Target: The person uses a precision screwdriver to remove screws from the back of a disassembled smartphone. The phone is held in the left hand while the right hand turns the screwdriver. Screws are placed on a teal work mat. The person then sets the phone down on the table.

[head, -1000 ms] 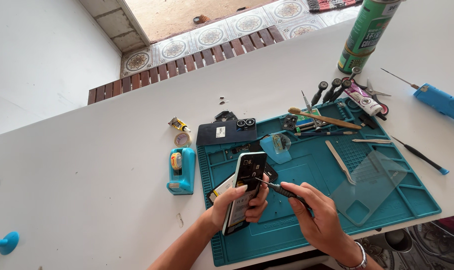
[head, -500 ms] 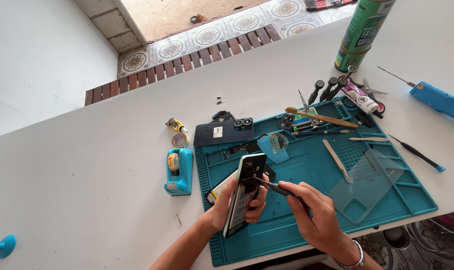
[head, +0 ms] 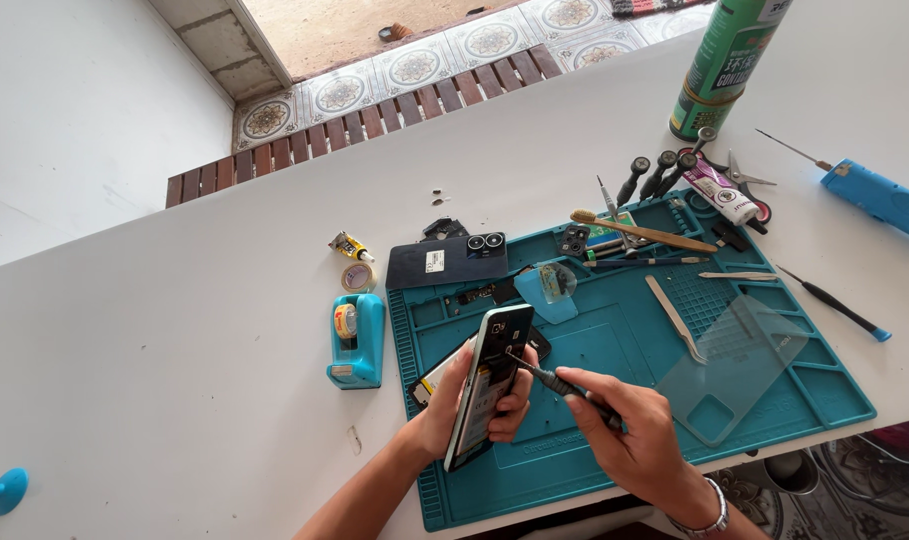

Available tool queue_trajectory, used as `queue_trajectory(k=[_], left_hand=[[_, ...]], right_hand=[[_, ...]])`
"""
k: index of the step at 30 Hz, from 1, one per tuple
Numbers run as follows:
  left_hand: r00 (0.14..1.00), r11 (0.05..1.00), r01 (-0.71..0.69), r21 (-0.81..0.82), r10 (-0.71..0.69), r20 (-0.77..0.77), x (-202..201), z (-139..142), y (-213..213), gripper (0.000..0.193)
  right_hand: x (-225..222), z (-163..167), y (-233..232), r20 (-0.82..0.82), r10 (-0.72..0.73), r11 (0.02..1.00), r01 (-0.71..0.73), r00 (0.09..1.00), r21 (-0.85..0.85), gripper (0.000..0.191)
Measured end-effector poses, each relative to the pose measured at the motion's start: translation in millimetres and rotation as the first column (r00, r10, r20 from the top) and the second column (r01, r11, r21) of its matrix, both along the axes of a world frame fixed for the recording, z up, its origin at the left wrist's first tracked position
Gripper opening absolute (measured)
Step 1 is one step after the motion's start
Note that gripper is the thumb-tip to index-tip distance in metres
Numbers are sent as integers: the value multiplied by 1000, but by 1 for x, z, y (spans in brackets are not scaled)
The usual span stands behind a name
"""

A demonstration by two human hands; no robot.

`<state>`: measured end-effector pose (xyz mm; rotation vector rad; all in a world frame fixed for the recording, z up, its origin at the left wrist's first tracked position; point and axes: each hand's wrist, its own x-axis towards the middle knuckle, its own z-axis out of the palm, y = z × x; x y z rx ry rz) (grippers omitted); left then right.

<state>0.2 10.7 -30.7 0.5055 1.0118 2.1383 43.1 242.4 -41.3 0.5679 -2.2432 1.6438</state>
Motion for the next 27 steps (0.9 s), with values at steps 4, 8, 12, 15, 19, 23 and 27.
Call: queue_trajectory(k=[4,8,12,15,19,23,27], left_hand=[[999,998,47,-38,-47,1,2,0,0,80],[993,984,114,-136,-116,-12,2,4,-4,89],[982,971,180,-158,-187,-33,5,8,-6,95],[983,981,144,-126,-157,-98,7,8,-5,94],[980,964,113,-242,-149,-134,5,8,-2,82],[966,959,49,-277,-116,-231,4,7,0,72],[988,953,101,-285,-130,-87,8,6,3,67]], right_hand=[[2,-4,2,-16,-4,1000,4,1000,-18,28],[5,-7,6,19,-45,995,46,999,-89,24],[6,-7,11,57,-76,993,81,995,-84,19],[2,-6,11,88,-72,997,75,993,-33,17],[1,-4,10,137,-85,996,88,987,-16,18],[0,4,17,165,-82,997,81,983,12,17],[-3,9,23,168,-57,997,49,984,53,16]])
